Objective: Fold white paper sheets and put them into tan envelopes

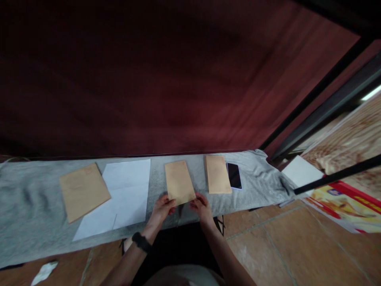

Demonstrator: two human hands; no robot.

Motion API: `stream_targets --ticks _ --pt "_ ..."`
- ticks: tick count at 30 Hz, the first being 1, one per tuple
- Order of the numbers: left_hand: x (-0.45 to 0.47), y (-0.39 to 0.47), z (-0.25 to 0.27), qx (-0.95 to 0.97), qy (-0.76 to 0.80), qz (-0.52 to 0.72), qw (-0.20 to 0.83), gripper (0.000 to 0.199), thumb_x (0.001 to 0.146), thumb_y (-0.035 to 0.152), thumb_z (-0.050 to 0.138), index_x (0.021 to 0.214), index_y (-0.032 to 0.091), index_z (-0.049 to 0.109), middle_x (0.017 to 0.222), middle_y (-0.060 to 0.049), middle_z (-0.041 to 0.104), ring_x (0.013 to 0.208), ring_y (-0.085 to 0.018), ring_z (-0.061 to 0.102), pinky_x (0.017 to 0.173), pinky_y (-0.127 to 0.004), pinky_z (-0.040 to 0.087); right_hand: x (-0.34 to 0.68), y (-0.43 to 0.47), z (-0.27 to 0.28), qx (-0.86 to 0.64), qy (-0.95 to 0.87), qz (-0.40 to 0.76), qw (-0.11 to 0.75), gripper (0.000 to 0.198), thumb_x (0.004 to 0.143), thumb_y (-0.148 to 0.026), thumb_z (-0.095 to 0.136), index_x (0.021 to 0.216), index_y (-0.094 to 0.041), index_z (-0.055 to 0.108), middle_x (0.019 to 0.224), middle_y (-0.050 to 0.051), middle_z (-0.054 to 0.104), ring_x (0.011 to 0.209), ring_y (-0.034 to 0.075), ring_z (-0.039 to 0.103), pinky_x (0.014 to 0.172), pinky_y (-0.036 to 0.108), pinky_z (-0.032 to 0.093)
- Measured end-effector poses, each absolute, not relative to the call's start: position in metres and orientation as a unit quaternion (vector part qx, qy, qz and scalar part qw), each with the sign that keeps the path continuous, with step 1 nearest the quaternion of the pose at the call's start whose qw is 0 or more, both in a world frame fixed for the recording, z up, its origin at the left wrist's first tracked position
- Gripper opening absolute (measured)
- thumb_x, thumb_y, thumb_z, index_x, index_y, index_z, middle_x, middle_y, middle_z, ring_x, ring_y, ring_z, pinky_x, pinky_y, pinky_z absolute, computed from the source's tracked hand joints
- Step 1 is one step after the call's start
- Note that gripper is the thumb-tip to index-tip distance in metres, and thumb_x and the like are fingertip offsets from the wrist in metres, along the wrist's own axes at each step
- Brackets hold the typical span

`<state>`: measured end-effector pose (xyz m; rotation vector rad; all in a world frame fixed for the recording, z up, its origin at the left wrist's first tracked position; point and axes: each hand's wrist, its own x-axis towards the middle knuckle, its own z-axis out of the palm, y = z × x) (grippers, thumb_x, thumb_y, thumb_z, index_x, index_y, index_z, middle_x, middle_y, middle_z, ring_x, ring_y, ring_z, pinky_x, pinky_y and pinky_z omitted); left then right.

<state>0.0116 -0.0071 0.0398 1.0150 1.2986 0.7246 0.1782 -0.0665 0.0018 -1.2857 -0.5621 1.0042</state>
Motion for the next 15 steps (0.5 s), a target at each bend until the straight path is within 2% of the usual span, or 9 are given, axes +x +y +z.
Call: stream_targets --ticks 3,5,7,9,11,13,15 --pt "0.014 -0.005 0.037 0.450 0.574 0.303 0.614 0.046 0.054 0.053 0.077 0.079 0.019 0.060 0.058 0.004 0.060 0.044 -0.011 0.051 0.045 -0.024 0.035 0.181 -0.078 0.004 -0.630 -0.371 0.345 0.589 0.032 0.088 -0.031 0.060 0.116 -0.018 0.069 0.113 0.013 0.071 0.105 0.027 0.068 0.094 0.042 0.057" --pt "0.015 -0.004 0.035 0.457 0.583 0.291 0.605 0.043 0.056 0.051 0.075 0.079 0.020 0.058 0.057 0.005 0.060 0.042 -0.011 0.049 0.044 -0.024 0.034 0.180 -0.086 0.008 -0.657 -0.533 0.225 0.484 0.039 0.094 -0.021 0.050 0.130 -0.020 0.065 0.132 0.013 0.065 0.125 0.025 0.059 0.109 0.043 0.049" --pt "0.015 -0.004 0.034 0.463 0.591 0.280 0.598 0.039 0.059 0.048 0.075 0.080 0.020 0.058 0.056 0.005 0.060 0.040 -0.011 0.049 0.043 -0.024 0.033 0.178 -0.091 0.009 -0.636 -0.674 0.124 0.355 0.046 0.098 -0.017 0.044 0.142 -0.020 0.056 0.144 0.011 0.060 0.136 0.023 0.052 0.117 0.044 0.042" --pt "0.010 -0.005 0.033 0.475 0.602 0.266 0.584 0.033 0.065 0.046 0.072 0.082 0.021 0.057 0.055 0.005 0.059 0.040 -0.013 0.050 0.043 -0.024 0.033 0.178 -0.095 0.009 -0.598 -0.747 0.095 0.276 0.049 0.100 -0.019 0.047 0.150 -0.020 0.049 0.151 0.009 0.054 0.142 0.023 0.046 0.121 0.045 0.036" --pt "0.002 -0.009 0.034 0.524 0.630 0.252 0.516 0.025 0.076 0.043 0.066 0.086 0.022 0.057 0.055 0.005 0.058 0.043 -0.014 0.053 0.046 -0.025 0.036 0.181 -0.098 0.007 -0.571 -0.783 0.088 0.230 0.053 0.102 -0.024 0.050 0.154 -0.020 0.042 0.157 0.008 0.047 0.146 0.023 0.041 0.123 0.046 0.032" --pt "-0.006 -0.012 0.035 0.606 0.649 0.242 0.391 0.019 0.088 0.040 0.055 0.091 0.021 0.060 0.060 0.002 0.061 0.051 -0.017 0.059 0.052 -0.028 0.041 0.184 -0.100 0.005 -0.559 -0.798 0.083 0.208 0.055 0.103 -0.025 0.050 0.157 -0.020 0.037 0.160 0.008 0.042 0.148 0.023 0.039 0.123 0.046 0.031" --pt "-0.008 -0.008 0.037 0.674 0.632 0.244 0.294 0.024 0.096 0.037 0.046 0.097 0.021 0.063 0.075 -0.003 0.069 0.067 -0.021 0.068 0.065 -0.032 0.048 0.186 -0.100 0.004 -0.560 -0.799 0.078 0.203 0.056 0.104 -0.026 0.049 0.158 -0.020 0.035 0.161 0.008 0.042 0.148 0.022 0.039 0.124 0.045 0.031"
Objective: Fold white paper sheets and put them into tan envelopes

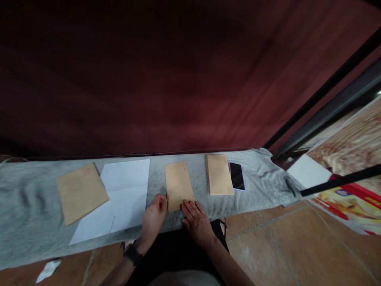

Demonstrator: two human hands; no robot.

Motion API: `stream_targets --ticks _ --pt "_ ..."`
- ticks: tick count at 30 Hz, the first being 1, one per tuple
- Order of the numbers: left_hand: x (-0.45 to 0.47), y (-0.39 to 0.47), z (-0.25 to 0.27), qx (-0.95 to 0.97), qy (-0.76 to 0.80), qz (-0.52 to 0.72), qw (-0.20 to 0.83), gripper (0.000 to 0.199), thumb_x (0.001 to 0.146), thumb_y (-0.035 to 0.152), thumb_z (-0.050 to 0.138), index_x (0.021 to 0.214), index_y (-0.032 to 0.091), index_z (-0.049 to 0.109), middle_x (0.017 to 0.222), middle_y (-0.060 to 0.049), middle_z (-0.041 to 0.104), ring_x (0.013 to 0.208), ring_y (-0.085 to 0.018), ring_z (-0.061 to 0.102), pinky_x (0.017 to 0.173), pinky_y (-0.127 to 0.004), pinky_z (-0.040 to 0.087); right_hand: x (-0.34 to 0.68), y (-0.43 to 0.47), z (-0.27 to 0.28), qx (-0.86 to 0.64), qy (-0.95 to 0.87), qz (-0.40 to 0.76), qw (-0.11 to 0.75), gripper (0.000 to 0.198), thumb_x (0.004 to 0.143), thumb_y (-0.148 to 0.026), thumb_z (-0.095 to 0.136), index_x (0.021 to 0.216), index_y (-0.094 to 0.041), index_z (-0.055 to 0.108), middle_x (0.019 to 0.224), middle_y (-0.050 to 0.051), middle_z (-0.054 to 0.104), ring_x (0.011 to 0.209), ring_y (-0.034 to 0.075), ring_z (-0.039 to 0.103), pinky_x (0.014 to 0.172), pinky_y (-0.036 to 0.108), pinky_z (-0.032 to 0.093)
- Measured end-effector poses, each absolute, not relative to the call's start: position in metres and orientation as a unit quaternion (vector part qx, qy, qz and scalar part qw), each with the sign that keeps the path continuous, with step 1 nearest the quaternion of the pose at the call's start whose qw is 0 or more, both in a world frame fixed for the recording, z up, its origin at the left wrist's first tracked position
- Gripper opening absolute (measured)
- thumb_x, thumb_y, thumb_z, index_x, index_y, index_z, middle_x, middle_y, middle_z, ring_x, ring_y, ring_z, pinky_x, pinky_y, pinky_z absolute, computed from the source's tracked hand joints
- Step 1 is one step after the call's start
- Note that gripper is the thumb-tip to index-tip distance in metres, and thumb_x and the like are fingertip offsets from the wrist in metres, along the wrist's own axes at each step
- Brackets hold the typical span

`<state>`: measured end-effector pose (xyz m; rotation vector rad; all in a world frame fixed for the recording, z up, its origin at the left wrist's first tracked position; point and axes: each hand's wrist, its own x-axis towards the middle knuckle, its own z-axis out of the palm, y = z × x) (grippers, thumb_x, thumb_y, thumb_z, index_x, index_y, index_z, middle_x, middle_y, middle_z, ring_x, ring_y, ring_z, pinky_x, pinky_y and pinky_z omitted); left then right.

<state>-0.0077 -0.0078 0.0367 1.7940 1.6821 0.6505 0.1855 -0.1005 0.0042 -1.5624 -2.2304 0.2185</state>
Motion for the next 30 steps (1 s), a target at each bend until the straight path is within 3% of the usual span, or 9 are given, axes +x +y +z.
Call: stream_targets --ticks 3,5,7,10,15,21,30 --pt "0.008 0.016 0.036 0.765 0.530 0.272 0.244 0.034 0.100 0.034 0.038 0.115 0.020 0.066 0.115 -0.009 0.072 0.110 -0.024 0.067 0.097 -0.039 0.051 0.185 -0.100 0.004 -0.568 -0.792 0.072 0.213 0.053 0.105 -0.027 0.048 0.156 -0.021 0.039 0.159 0.006 0.044 0.146 0.022 0.042 0.124 0.044 0.031" --pt "0.025 0.042 0.031 0.823 0.464 0.275 0.178 0.041 0.101 0.032 0.036 0.131 0.018 0.060 0.140 -0.012 0.063 0.133 -0.024 0.055 0.112 -0.044 0.044 0.183 -0.100 0.004 -0.571 -0.787 0.067 0.223 0.050 0.105 -0.027 0.048 0.154 -0.021 0.043 0.157 0.005 0.047 0.145 0.022 0.044 0.124 0.044 0.031" --pt "0.042 0.070 0.023 0.862 0.435 0.231 0.123 0.048 0.102 0.033 0.034 0.141 0.013 0.053 0.152 -0.014 0.052 0.145 -0.025 0.044 0.120 -0.045 0.036 0.182 -0.099 0.003 -0.572 -0.785 0.061 0.229 0.048 0.105 -0.028 0.049 0.152 -0.022 0.045 0.156 0.005 0.049 0.144 0.022 0.045 0.124 0.044 0.032" --pt "0.057 0.107 0.010 0.895 0.414 0.149 0.072 0.055 0.104 0.036 0.029 0.148 0.009 0.045 0.157 -0.016 0.046 0.148 -0.024 0.039 0.123 -0.044 0.032 0.181 -0.099 0.003 -0.574 -0.783 0.053 0.233 0.051 0.104 -0.028 0.051 0.154 -0.023 0.043 0.156 0.004 0.049 0.144 0.022 0.045 0.123 0.044 0.034" --pt "0.062 0.134 -0.005 0.910 0.391 0.115 0.074 0.057 0.103 0.038 0.029 0.153 0.012 0.042 0.160 -0.012 0.042 0.150 -0.023 0.036 0.125 -0.042 0.026 0.180 -0.099 0.006 -0.582 -0.776 0.056 0.235 0.051 0.104 -0.028 0.051 0.154 -0.024 0.043 0.155 0.004 0.049 0.143 0.021 0.046 0.122 0.044 0.034" --pt "0.060 0.130 -0.011 0.924 0.362 0.106 0.066 0.060 0.104 0.042 0.027 0.157 0.014 0.035 0.164 -0.011 0.035 0.153 -0.022 0.029 0.127 -0.043 0.018 0.181 -0.098 0.006 -0.577 -0.777 0.073 0.241 0.050 0.105 -0.027 0.049 0.154 -0.024 0.043 0.155 0.004 0.050 0.142 0.021 0.048 0.123 0.044 0.034" --pt "0.053 0.100 -0.007 0.943 0.307 0.091 0.090 0.061 0.106 0.047 0.025 0.156 0.013 0.036 0.165 -0.010 0.034 0.154 -0.019 0.025 0.127 -0.038 0.017 0.184 -0.098 0.005 -0.556 -0.769 0.098 0.301 0.044 0.101 -0.018 0.048 0.146 -0.019 0.052 0.146 0.010 0.059 0.138 0.024 0.052 0.120 0.048 0.037"
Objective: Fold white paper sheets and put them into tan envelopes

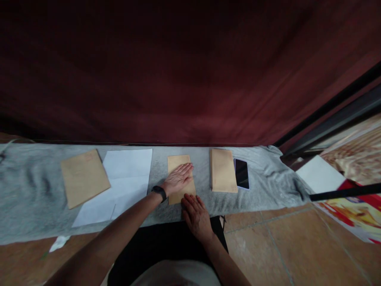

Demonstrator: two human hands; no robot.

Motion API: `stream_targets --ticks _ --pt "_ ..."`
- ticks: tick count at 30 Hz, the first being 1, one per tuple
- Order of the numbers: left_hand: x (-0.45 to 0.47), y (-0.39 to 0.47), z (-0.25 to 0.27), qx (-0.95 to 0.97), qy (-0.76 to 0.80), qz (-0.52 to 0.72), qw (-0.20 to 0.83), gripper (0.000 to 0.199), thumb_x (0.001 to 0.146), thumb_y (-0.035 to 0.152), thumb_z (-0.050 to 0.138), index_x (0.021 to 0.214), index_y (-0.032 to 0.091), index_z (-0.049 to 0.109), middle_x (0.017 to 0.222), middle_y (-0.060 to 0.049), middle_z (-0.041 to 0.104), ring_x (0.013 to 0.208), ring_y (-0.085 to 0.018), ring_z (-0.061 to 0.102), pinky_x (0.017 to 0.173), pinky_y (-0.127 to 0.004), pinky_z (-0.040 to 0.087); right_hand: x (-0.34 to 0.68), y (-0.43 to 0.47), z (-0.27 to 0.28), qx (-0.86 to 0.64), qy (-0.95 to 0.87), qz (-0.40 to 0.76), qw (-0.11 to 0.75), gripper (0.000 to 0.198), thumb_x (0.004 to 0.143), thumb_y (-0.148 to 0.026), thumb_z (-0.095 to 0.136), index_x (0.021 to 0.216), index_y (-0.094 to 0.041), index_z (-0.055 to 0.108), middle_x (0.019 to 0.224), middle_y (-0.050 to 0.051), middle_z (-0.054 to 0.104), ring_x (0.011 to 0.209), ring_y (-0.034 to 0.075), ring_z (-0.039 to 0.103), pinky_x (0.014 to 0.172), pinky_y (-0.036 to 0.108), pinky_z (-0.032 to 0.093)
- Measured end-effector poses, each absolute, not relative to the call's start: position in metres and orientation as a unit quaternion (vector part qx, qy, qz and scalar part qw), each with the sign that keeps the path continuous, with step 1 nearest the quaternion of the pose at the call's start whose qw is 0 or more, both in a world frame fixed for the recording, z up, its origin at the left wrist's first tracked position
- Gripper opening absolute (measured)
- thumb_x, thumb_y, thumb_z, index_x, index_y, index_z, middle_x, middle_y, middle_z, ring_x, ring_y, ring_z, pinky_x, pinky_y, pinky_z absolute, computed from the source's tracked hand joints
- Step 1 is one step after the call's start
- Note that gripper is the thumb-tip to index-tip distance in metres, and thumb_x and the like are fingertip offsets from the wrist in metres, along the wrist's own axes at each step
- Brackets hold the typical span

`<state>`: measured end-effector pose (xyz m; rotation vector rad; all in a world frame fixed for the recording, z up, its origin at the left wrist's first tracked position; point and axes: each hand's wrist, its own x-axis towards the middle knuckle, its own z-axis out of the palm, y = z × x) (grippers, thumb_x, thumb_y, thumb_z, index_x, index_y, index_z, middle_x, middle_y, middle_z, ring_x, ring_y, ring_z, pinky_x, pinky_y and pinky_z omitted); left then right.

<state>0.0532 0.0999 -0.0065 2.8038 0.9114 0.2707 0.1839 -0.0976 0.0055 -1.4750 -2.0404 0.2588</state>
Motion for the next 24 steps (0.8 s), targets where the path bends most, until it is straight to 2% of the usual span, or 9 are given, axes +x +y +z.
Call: stream_targets --ticks 8,16,20,24 --pt "0.044 0.057 0.001 0.955 0.264 0.087 0.105 0.059 0.107 0.043 0.026 0.157 0.013 0.032 0.165 -0.011 0.034 0.154 -0.020 0.025 0.127 -0.039 0.018 0.190 -0.098 0.002 -0.554 -0.709 0.154 0.408 0.027 0.097 -0.012 0.046 0.117 -0.022 0.062 0.119 0.008 0.069 0.118 0.021 0.063 0.117 0.048 0.043" --pt "0.033 0.021 0.001 0.959 0.243 0.099 0.109 0.054 0.107 0.036 0.030 0.157 0.018 0.032 0.164 -0.010 0.036 0.153 -0.019 0.030 0.126 -0.040 0.021 0.189 -0.101 -0.005 -0.550 -0.706 0.133 0.427 0.026 0.095 -0.012 0.047 0.113 -0.024 0.061 0.110 0.006 0.070 0.111 0.021 0.064 0.115 0.048 0.045" --pt "0.026 0.005 0.003 0.960 0.239 0.100 0.104 0.052 0.107 0.033 0.032 0.157 0.019 0.033 0.163 -0.009 0.038 0.152 -0.018 0.031 0.127 -0.039 0.022 0.190 -0.104 -0.007 -0.562 -0.680 0.131 0.452 0.022 0.095 -0.014 0.046 0.103 -0.024 0.063 0.101 0.006 0.070 0.103 0.021 0.066 0.107 0.045 0.050" --pt "0.020 -0.010 0.008 0.961 0.236 0.096 0.107 0.055 0.105 0.036 0.037 0.158 0.021 0.032 0.164 -0.007 0.037 0.152 -0.018 0.031 0.127 -0.039 0.022 0.193 -0.105 -0.010 -0.582 -0.642 0.144 0.477 0.024 0.099 -0.019 0.041 0.102 -0.024 0.065 0.095 0.007 0.070 0.095 0.022 0.067 0.088 0.038 0.057"
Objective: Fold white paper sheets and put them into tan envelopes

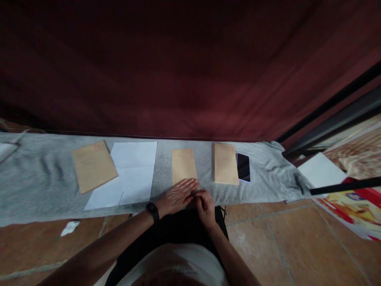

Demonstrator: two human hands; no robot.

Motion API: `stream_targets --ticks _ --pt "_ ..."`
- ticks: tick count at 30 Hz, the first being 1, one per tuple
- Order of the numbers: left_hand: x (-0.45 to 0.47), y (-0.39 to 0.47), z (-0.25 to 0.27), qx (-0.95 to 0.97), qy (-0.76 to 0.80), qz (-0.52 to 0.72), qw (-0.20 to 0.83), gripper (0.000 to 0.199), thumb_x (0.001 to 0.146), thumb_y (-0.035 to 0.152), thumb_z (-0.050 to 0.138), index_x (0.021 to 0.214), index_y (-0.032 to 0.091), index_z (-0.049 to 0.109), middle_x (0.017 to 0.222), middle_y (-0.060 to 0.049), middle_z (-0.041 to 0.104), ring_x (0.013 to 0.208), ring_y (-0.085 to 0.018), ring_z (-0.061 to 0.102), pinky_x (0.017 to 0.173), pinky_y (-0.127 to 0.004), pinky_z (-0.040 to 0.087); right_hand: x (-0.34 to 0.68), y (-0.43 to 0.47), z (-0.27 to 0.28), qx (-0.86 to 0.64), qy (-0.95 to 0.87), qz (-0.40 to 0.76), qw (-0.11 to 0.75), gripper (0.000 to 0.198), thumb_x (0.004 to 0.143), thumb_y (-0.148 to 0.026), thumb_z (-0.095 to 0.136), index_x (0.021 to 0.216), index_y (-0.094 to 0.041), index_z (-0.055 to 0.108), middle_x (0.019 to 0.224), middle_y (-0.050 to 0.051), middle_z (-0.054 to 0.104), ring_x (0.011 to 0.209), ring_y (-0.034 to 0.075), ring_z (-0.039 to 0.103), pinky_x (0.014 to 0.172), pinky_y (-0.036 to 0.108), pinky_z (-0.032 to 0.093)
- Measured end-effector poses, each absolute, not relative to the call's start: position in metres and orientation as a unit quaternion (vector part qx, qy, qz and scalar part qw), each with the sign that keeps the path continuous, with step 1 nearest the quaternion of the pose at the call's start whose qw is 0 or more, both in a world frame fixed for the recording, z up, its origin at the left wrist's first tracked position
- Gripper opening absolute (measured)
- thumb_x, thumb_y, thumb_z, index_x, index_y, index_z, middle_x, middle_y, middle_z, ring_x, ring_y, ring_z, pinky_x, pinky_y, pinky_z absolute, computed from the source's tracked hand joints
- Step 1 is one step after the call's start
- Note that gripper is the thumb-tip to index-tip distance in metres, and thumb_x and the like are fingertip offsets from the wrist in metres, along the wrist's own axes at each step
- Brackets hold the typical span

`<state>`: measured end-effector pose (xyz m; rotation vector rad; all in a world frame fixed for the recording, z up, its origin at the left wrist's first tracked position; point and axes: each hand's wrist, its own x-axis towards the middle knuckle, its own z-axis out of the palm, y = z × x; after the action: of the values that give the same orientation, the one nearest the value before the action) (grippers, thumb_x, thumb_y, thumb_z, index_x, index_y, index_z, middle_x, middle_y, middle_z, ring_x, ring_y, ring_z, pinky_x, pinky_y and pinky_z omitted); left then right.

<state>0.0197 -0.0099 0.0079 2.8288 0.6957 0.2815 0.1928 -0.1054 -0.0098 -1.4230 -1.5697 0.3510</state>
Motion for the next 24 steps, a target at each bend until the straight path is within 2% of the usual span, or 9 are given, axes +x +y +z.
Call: stream_targets --ticks 3,6,11,16,20,24 --pt "0.016 -0.021 0.008 0.960 0.235 0.102 0.115 0.060 0.103 0.035 0.040 0.160 0.021 0.026 0.165 -0.007 0.035 0.152 -0.018 0.031 0.126 -0.038 0.023 0.196 -0.104 -0.010 -0.578 -0.639 0.160 0.482 0.032 0.102 -0.023 0.037 0.115 -0.023 0.067 0.103 0.008 0.072 0.103 0.022 0.068 0.090 0.039 0.057" --pt "0.015 -0.033 0.003 0.960 0.237 0.095 0.116 0.062 0.101 0.036 0.044 0.159 0.019 0.028 0.163 -0.009 0.038 0.151 -0.020 0.033 0.126 -0.040 0.023 0.201 -0.099 -0.005 -0.567 -0.662 0.176 0.457 0.040 0.105 -0.025 0.034 0.132 -0.024 0.064 0.125 0.009 0.070 0.120 0.021 0.064 0.102 0.040 0.054" --pt "0.018 -0.051 -0.012 0.950 0.280 0.111 0.083 0.052 0.100 0.036 0.044 0.147 0.012 0.047 0.153 -0.015 0.052 0.147 -0.024 0.041 0.125 -0.044 0.026 0.210 -0.085 0.008 -0.537 -0.777 0.162 0.286 0.046 0.108 -0.031 0.037 0.152 -0.023 0.047 0.148 0.007 0.058 0.140 0.020 0.051 0.120 0.042 0.039" --pt "0.020 -0.053 -0.011 0.948 0.282 0.131 0.074 0.050 0.102 0.036 0.042 0.144 0.011 0.051 0.148 -0.015 0.057 0.145 -0.024 0.044 0.124 -0.044 0.028 0.215 -0.068 0.005 -0.548 -0.806 0.107 0.198 0.052 0.109 -0.035 0.036 0.158 -0.020 0.036 0.160 0.007 0.042 0.149 0.021 0.037 0.126 0.044 0.027" --pt "0.020 -0.051 -0.004 0.947 0.287 0.128 0.068 0.053 0.102 0.040 0.039 0.144 0.010 0.050 0.148 -0.016 0.057 0.144 -0.025 0.046 0.122 -0.044 0.031 0.215 -0.044 -0.002 -0.570 -0.799 0.070 0.181 0.053 0.108 -0.036 0.037 0.159 -0.021 0.034 0.160 0.007 0.041 0.149 0.022 0.038 0.126 0.045 0.026" --pt "0.020 -0.050 0.004 0.948 0.287 0.120 0.064 0.054 0.103 0.041 0.037 0.146 0.013 0.051 0.151 -0.013 0.055 0.145 -0.024 0.044 0.124 -0.042 0.027 0.214 -0.016 -0.006 -0.582 -0.794 0.044 0.167 0.058 0.106 -0.037 0.040 0.160 -0.018 0.029 0.163 0.009 0.035 0.151 0.024 0.035 0.126 0.046 0.025"
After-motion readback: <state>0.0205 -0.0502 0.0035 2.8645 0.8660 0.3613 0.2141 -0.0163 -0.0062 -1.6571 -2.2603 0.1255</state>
